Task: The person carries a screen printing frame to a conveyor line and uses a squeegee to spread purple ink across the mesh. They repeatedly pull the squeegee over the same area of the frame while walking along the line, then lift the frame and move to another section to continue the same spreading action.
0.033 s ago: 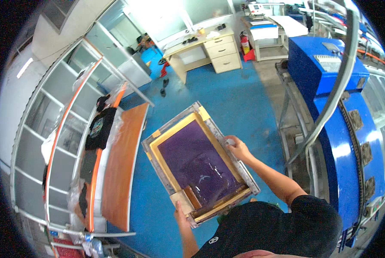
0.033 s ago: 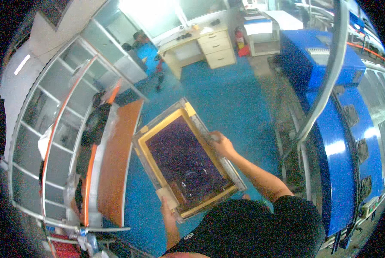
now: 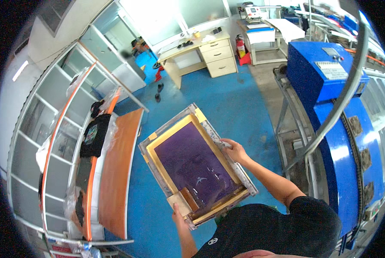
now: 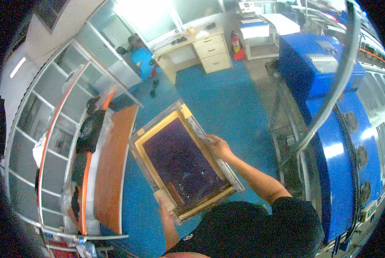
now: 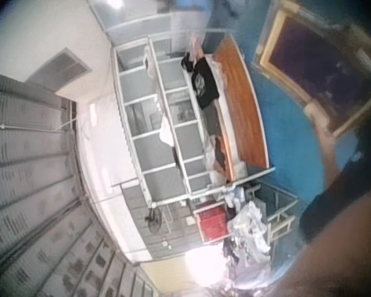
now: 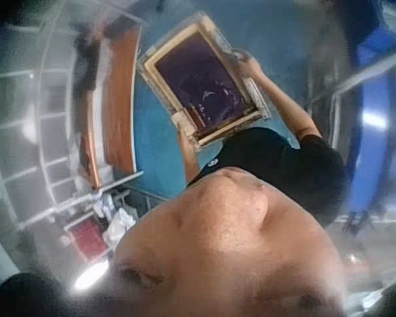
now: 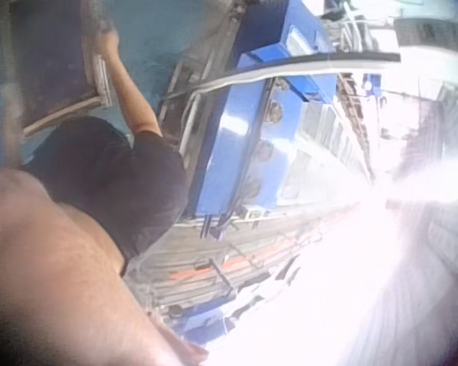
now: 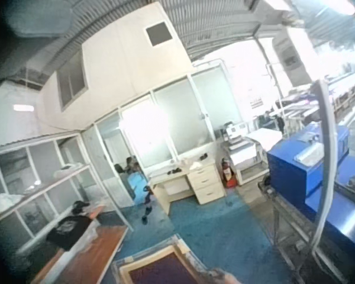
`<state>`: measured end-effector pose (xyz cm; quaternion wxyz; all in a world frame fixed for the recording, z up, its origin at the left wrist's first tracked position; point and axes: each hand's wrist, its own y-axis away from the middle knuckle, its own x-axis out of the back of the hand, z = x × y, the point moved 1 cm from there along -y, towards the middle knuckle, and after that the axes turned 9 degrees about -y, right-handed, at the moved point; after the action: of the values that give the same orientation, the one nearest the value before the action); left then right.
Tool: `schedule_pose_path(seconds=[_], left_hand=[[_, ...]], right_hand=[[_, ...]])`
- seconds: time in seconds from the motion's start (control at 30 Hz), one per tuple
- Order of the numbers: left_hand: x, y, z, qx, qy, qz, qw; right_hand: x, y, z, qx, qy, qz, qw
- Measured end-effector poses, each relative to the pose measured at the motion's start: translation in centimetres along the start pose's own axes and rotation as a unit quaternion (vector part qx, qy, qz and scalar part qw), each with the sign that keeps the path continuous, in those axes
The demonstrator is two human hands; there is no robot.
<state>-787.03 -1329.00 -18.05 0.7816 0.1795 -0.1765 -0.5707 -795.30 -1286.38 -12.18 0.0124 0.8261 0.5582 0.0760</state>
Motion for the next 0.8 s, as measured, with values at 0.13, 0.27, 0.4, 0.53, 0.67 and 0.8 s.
schedule_pose_path(seconds=[0.13, 0.27, 0.4, 0.53, 0.67, 0.8], left_hand=[[-8.8, -8.9, 3.6, -0.061, -0.009, -0.011, 0.998], [-17.5, -18.0, 10.5, -0.087, -0.026, -0.074, 0.993], [-29.0, -24.0, 16.5, -0.038, 0.006, -0.159, 0.986], [-36.2, -30.6, 19.8, -0.063, -0.047, -0.225, 0.971], [-49.3, -34.8, 22.2, -0.097, -0.124, -0.271, 0.949], [-60.0, -38.0, 23.8, -0.096, -0.175, -0.319, 0.926]], right_hand=[[1.6, -11.7, 0.2, 0.028, 0.044, -0.025, 0.998], [3.4, -22.8, -0.4, 0.078, 0.049, 0.037, 0.995], [8.4, -30.2, -1.3, 0.039, 0.016, 0.078, 0.996], [12.7, -33.6, -0.2, 0.016, -0.066, 0.130, 0.989], [19.4, -37.4, 4.8, -0.047, -0.051, 0.256, 0.964], [25.9, -43.1, 6.1, -0.031, -0.107, 0.295, 0.949]])
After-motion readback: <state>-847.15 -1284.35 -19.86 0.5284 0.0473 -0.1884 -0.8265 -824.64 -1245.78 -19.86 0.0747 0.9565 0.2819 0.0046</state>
